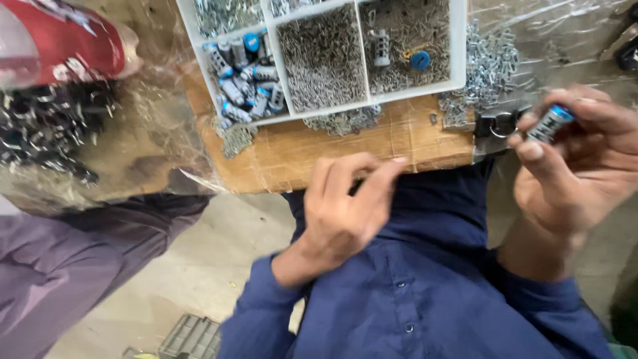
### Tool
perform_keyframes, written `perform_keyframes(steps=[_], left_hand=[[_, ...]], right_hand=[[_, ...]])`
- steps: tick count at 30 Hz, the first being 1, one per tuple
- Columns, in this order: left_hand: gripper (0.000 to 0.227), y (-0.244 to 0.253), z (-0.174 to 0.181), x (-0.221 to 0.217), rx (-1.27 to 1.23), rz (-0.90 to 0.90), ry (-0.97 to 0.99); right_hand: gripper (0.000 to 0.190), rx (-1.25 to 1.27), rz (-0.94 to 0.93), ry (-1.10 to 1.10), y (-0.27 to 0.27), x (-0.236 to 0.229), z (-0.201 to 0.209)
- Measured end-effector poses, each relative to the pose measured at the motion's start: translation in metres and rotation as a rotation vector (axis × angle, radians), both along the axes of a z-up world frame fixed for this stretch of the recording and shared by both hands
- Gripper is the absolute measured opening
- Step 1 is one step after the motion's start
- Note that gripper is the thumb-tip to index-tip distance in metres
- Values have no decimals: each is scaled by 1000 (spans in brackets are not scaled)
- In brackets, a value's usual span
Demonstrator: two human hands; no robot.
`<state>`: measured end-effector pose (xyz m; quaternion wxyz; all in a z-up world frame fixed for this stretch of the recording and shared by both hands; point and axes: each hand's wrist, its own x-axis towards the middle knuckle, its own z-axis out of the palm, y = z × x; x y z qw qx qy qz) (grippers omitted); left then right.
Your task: The person repeatedly picks small metal key blanks and blue plastic caps from a compartmentalized tray and assembles them by hand. The person inserts the key blank into the cap and places the assembled unit back into the tray. The process is repeated continuously.
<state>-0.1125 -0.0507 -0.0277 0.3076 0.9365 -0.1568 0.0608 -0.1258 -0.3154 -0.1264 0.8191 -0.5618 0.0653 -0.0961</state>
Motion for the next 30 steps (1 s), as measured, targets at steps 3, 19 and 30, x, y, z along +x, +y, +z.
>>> perform_keyframes(steps=[3, 19, 30], left_hand=[[33, 24, 8, -5, 55, 20, -7], [42, 47, 1, -8, 235, 26, 11], [23, 89, -10, -14, -23, -85, -87]], right_hand=[[44, 56, -1, 57, 4, -3, 19], [30, 59, 414, 246, 86, -20, 49], [37, 74, 416, 283, 100, -17, 49]])
